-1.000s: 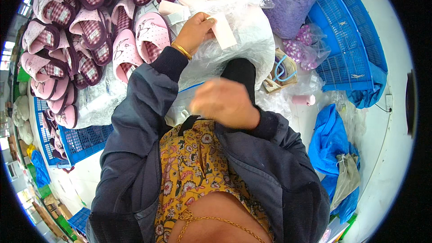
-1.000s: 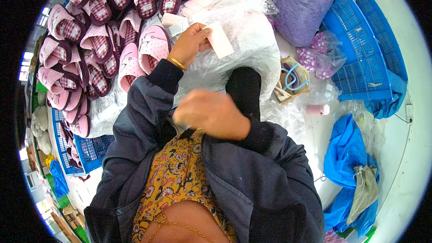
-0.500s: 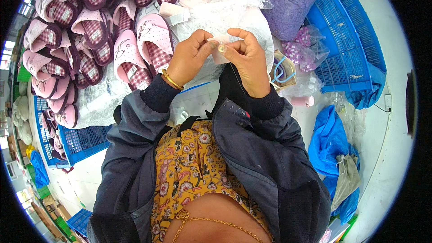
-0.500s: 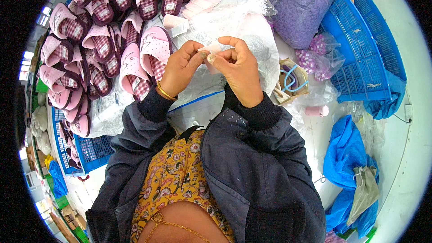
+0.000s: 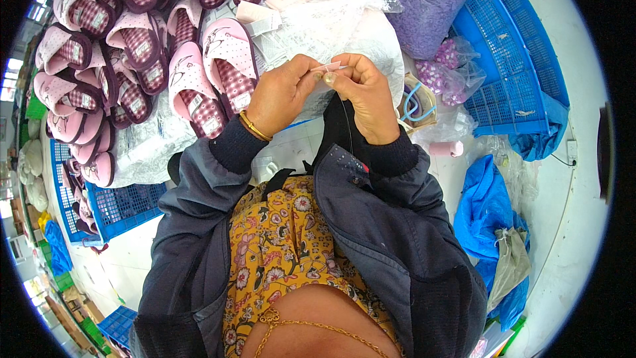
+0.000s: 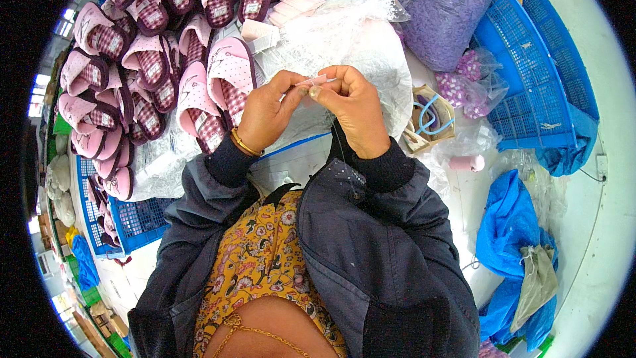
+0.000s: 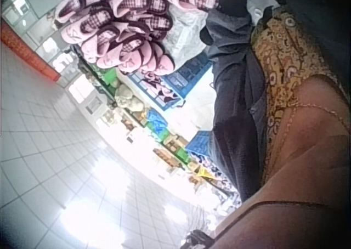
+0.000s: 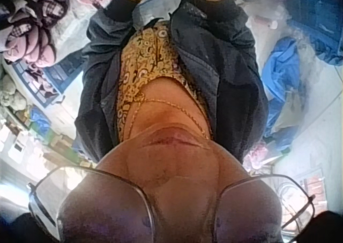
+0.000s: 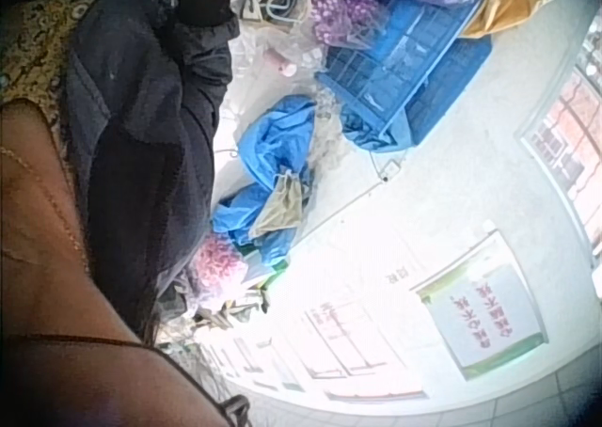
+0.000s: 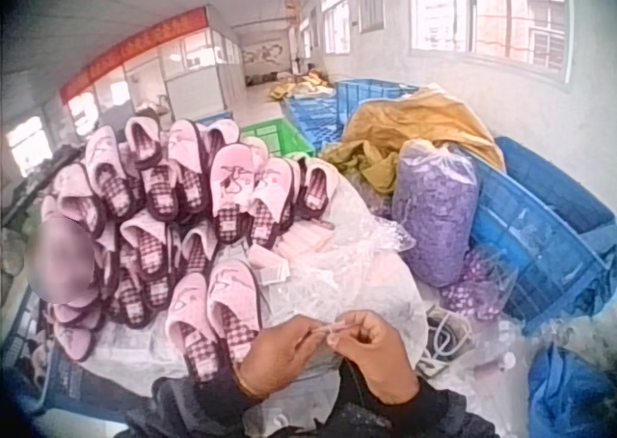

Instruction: The person sits on the floor and repeatedly picks up pairs of pink slippers, attaches paper tags to them, and places them back on a pile. The task involves handling slippers and tags by hand in a repetitive assembly manner.

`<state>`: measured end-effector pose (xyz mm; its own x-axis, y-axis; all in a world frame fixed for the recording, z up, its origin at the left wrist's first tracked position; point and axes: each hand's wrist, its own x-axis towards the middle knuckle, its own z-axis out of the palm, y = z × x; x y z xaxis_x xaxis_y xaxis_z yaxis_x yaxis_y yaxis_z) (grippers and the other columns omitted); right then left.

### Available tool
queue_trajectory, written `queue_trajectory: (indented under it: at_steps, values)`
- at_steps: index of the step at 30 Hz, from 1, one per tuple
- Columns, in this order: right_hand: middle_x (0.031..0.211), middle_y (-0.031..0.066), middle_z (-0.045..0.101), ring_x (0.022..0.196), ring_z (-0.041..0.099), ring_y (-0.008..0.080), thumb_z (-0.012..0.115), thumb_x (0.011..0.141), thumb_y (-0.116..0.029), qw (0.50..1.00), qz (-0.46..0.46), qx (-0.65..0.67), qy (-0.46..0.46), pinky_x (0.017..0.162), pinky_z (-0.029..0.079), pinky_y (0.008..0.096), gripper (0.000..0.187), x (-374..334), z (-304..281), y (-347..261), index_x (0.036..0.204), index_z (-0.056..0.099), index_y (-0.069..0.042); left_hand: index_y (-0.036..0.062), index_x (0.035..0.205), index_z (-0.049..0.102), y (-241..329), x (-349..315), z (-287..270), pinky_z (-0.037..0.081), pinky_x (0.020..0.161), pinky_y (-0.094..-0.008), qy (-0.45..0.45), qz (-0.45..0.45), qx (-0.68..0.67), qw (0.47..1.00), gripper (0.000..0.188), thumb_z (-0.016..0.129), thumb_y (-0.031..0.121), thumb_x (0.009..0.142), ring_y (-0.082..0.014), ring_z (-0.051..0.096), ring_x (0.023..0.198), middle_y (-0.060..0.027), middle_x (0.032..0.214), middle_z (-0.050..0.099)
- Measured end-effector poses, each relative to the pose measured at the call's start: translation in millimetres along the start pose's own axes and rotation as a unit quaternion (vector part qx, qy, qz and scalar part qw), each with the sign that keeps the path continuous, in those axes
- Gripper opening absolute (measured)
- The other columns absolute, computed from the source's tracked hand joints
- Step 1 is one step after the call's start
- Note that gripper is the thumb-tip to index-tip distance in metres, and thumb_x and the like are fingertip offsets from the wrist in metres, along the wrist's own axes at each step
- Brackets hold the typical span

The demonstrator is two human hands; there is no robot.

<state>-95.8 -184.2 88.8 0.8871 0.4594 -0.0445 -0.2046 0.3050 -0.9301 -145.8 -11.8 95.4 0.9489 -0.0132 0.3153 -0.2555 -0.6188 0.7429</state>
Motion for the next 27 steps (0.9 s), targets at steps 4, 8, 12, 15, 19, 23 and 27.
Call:
queue_trajectory:
  at_steps: [4, 8, 12, 15, 19, 23, 27]
  values:
    - [0.092, 0.0018, 0.065, 0.081, 0.059, 0.0070, 0.070, 0.088, -0.003, 1.000, 0.019, -0.004, -0.007, 0.074, 0.045, 0.0209, 0.021, 1, -1, 5, 0.106, 0.060, 0.000, 0.0004, 0.108, 0.063, -4, -8, 0, 0.052, 0.074, -0.0344, -0.011, 0.022, 0.016, 1.000, 0.017, 0.061, 0.013, 0.098, -0.0284, 0.067, 0.085, -0.0173, 0.094, 0.067]
    - [0.089, 0.0003, 0.063, 0.078, 0.056, 0.0053, 0.070, 0.089, -0.005, 0.997, 0.045, -0.050, -0.039, 0.071, 0.043, 0.0204, 0.017, -2, -13, 8, 0.102, 0.059, -0.001, -0.0016, 0.115, 0.064, -3, -11, -7, 0.050, 0.083, -0.0304, -0.074, -0.073, -0.184, 0.977, 0.024, 0.057, 0.017, 0.100, -0.0143, 0.062, 0.091, -0.0059, 0.102, 0.068]
    - [0.089, 0.0012, 0.065, 0.077, 0.057, 0.0052, 0.073, 0.089, -0.007, 0.994, 0.075, -0.031, -0.080, 0.071, 0.045, 0.0209, 0.020, -7, -7, 10, 0.102, 0.059, -0.001, 0.0012, 0.108, 0.065, -25, -16, -4, 0.048, 0.080, -0.0252, -0.115, -0.153, -0.302, 0.934, 0.020, 0.057, 0.018, 0.100, -0.0082, 0.057, 0.087, -0.0006, 0.095, 0.065]
    - [0.090, 0.0008, 0.066, 0.076, 0.057, 0.0051, 0.075, 0.088, -0.010, 0.988, 0.063, -0.083, -0.116, 0.070, 0.046, 0.0211, 0.024, -6, -10, 19, 0.104, 0.061, -0.002, 0.0018, 0.102, 0.065, -29, -18, -6, 0.046, 0.076, -0.0245, -0.122, -0.134, -0.260, 0.948, 0.018, 0.059, 0.019, 0.098, -0.0065, 0.055, 0.085, 0.0014, 0.091, 0.063]
    - [0.088, 0.0035, 0.066, 0.076, 0.058, 0.0084, 0.079, 0.082, -0.012, 0.943, -0.061, -0.324, -0.044, 0.071, 0.049, 0.0245, 0.025, -9, -7, 7, 0.102, 0.067, -0.005, 0.0010, 0.095, 0.062, -19, -19, -12, 0.045, 0.069, -0.0294, -0.054, -0.070, -0.095, 0.991, 0.016, 0.062, 0.017, 0.095, -0.0157, 0.055, 0.077, -0.0061, 0.084, 0.060]
    - [0.087, 0.0049, 0.067, 0.077, 0.060, 0.0103, 0.080, 0.080, -0.010, 0.948, -0.130, -0.288, -0.037, 0.069, 0.050, 0.0265, 0.024, -6, -1, 19, 0.100, 0.068, -0.003, 0.0006, 0.093, 0.061, -14, -18, -9, 0.044, 0.068, -0.0332, -0.024, 0.001, -0.048, 0.999, 0.013, 0.062, 0.014, 0.093, -0.0243, 0.056, 0.075, -0.0121, 0.082, 0.057]
    - [0.084, 0.0009, 0.066, 0.075, 0.059, 0.0068, 0.075, 0.085, -0.005, 0.973, -0.061, -0.218, -0.052, 0.069, 0.049, 0.0227, 0.020, -6, 0, 23, 0.101, 0.064, -0.002, 0.0005, 0.091, 0.061, -14, -19, -7, 0.045, 0.068, -0.0336, -0.015, -0.035, -0.051, 0.998, 0.012, 0.063, 0.013, 0.093, -0.0231, 0.056, 0.074, -0.0112, 0.081, 0.057]
